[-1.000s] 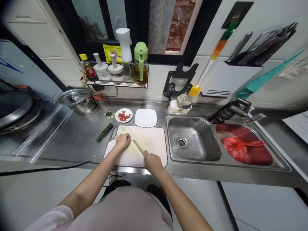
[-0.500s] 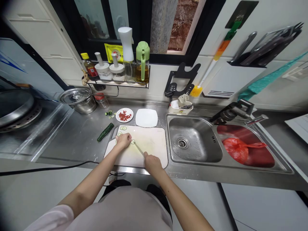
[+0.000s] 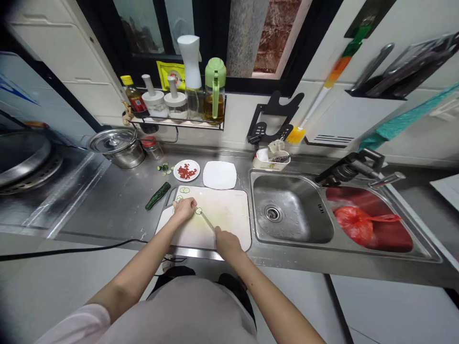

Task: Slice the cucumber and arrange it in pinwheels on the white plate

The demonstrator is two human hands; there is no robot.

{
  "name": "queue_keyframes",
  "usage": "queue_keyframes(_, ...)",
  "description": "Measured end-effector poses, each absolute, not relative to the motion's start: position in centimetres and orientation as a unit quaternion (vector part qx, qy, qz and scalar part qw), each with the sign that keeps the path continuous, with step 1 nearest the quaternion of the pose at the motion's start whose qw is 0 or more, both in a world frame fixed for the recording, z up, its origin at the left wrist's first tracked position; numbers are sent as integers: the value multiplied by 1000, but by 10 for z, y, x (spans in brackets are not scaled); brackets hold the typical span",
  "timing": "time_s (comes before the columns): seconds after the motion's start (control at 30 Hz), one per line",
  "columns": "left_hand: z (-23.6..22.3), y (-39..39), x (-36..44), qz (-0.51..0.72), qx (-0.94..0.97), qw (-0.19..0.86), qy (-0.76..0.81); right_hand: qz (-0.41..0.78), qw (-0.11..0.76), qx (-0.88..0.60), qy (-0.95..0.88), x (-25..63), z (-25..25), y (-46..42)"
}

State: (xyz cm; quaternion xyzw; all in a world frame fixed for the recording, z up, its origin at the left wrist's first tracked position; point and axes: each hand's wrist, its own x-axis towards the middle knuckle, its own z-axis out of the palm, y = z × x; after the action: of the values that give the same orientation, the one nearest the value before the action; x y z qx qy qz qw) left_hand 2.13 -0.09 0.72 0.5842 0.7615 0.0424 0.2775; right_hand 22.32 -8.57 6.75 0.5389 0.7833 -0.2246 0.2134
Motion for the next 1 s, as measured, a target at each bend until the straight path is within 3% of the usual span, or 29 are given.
queue_keyframes(1.0,5,0,21,44,582,275,764,-217,211,533,790,215,67,-79)
